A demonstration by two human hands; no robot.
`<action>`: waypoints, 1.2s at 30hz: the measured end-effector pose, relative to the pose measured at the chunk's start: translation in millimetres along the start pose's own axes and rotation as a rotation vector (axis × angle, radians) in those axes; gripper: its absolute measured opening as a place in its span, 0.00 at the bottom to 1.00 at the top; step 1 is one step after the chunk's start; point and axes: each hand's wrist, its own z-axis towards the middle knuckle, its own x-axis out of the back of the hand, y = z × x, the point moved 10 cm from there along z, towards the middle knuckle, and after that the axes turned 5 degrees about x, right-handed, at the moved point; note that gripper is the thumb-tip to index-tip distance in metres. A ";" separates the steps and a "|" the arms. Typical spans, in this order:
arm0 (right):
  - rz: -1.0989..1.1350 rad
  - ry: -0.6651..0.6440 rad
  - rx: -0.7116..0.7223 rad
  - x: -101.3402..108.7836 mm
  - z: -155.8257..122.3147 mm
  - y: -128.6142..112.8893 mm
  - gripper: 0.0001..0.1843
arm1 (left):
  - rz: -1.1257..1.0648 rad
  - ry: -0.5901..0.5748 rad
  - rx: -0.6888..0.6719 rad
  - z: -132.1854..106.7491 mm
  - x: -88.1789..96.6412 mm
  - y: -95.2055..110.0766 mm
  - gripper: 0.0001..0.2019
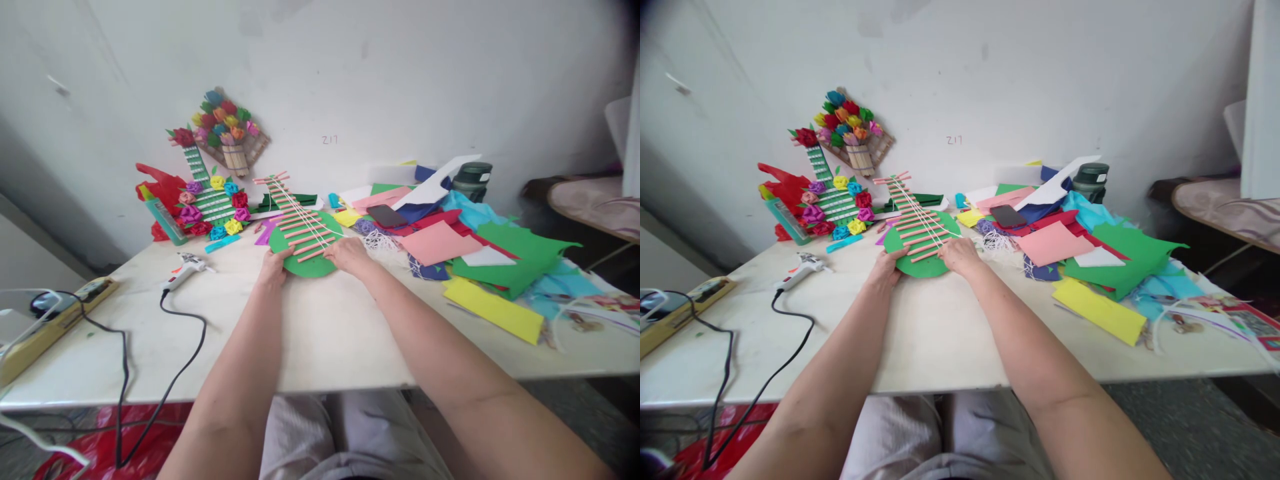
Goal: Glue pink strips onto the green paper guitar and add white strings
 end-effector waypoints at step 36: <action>0.016 0.527 0.250 56.7 -19.9 -41.4 0.18 | -0.097 -0.033 0.026 1.3 -5.6 -1.3 0.20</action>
